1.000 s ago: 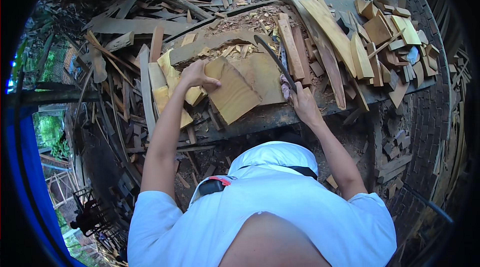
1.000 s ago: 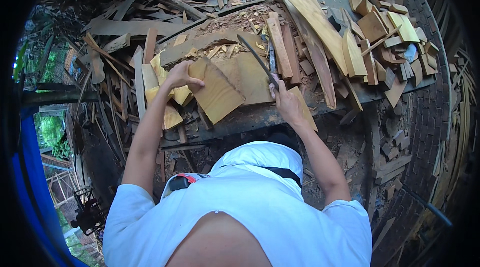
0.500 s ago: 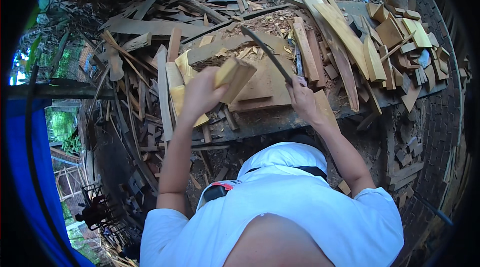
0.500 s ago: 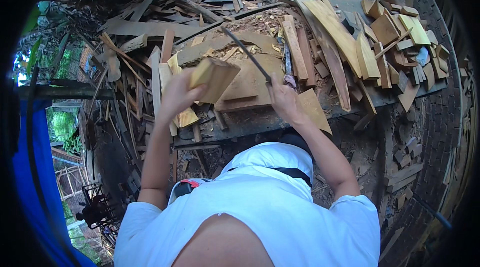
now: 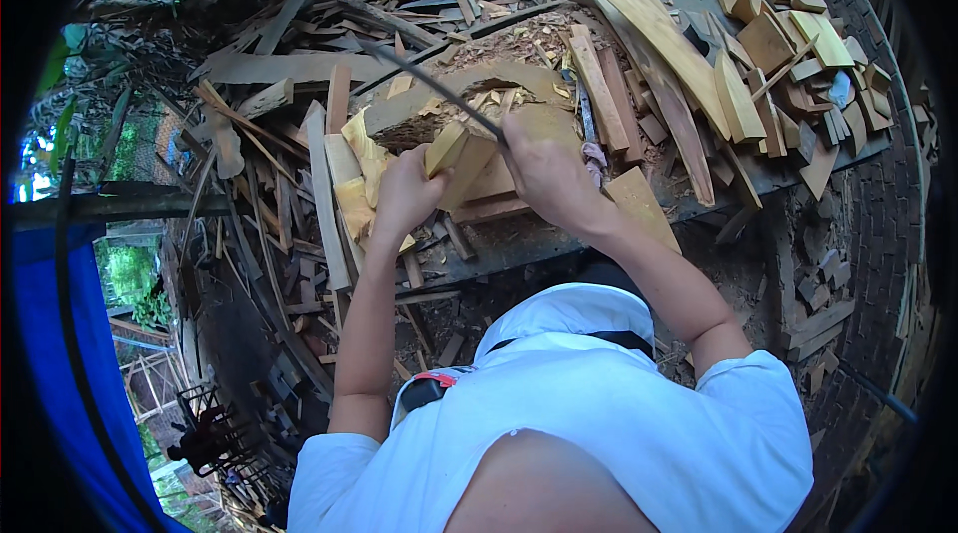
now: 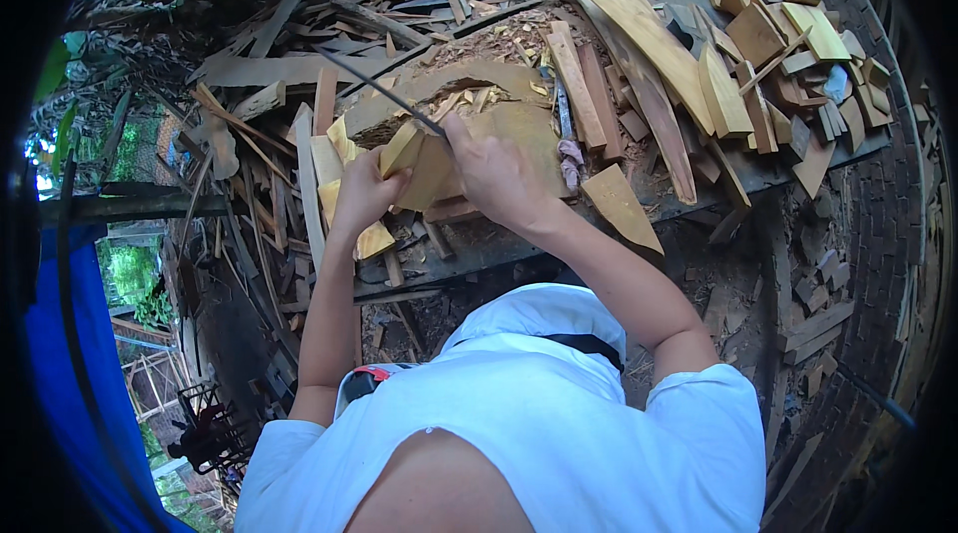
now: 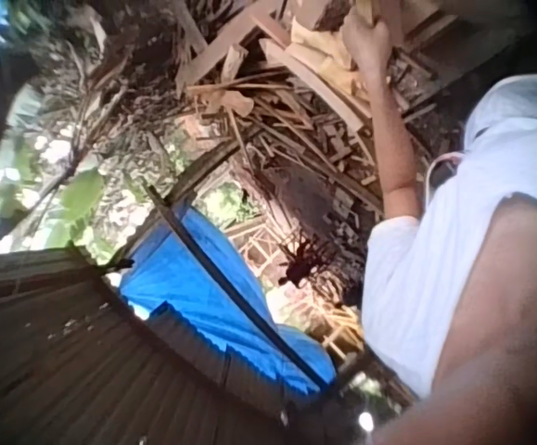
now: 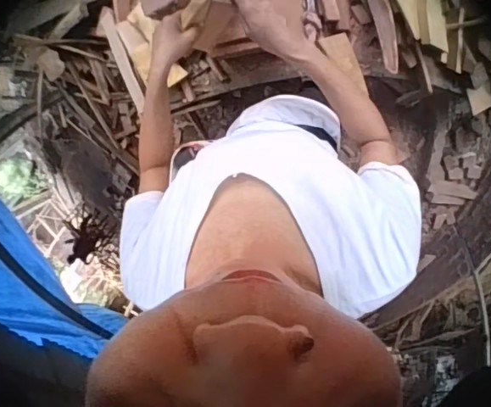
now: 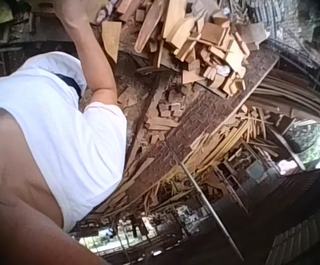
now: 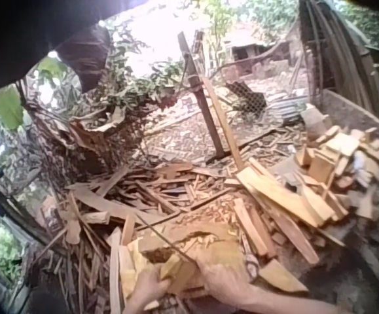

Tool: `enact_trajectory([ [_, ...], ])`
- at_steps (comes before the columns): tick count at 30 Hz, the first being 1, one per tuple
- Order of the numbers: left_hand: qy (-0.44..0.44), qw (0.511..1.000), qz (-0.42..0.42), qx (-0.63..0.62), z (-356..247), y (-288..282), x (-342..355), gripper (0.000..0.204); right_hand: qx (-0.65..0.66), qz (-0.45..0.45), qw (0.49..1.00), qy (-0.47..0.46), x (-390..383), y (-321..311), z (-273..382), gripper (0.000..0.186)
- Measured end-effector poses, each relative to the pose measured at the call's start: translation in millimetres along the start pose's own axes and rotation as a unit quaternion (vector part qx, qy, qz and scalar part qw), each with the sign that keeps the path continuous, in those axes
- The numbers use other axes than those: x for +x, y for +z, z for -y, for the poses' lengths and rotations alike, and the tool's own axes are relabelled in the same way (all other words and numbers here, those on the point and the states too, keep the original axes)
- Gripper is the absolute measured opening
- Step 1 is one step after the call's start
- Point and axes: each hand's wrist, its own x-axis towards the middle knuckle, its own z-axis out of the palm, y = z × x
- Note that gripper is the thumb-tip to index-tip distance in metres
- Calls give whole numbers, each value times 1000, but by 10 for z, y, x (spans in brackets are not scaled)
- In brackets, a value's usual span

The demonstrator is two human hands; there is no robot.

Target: The person carves and shapes a piece of wood using a curved blade, shaving its edges while holding and turning the wooden block by hand.

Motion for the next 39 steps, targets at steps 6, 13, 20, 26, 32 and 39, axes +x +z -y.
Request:
enact_trajectory([
  [6, 0, 997, 1, 73, -20, 38, 22, 27, 11, 89, 994, 69, -127, 201, -312, 25],
  [13, -14, 1000, 5, 5, 30, -22, 46, 28, 60, -64, 996, -23, 31, -15, 14, 26],
  [20, -21, 998, 0, 57, 16, -16, 125, 30, 17, 87, 995, 51, 23, 149, -296, 27],
  [26, -30, 999, -5, 31, 91, -37, 129, 32, 53, 21, 998, 16, 159, 0, -17, 25],
  [32, -20, 999, -25, 32, 87, -44, 199, 32, 12, 128, 989, 73, -29, 457, -689, 26],
  [39, -38, 998, -26, 32, 102, -102, 154, 31, 79, -12, 997, -23, 356, -140, 63, 28],
])
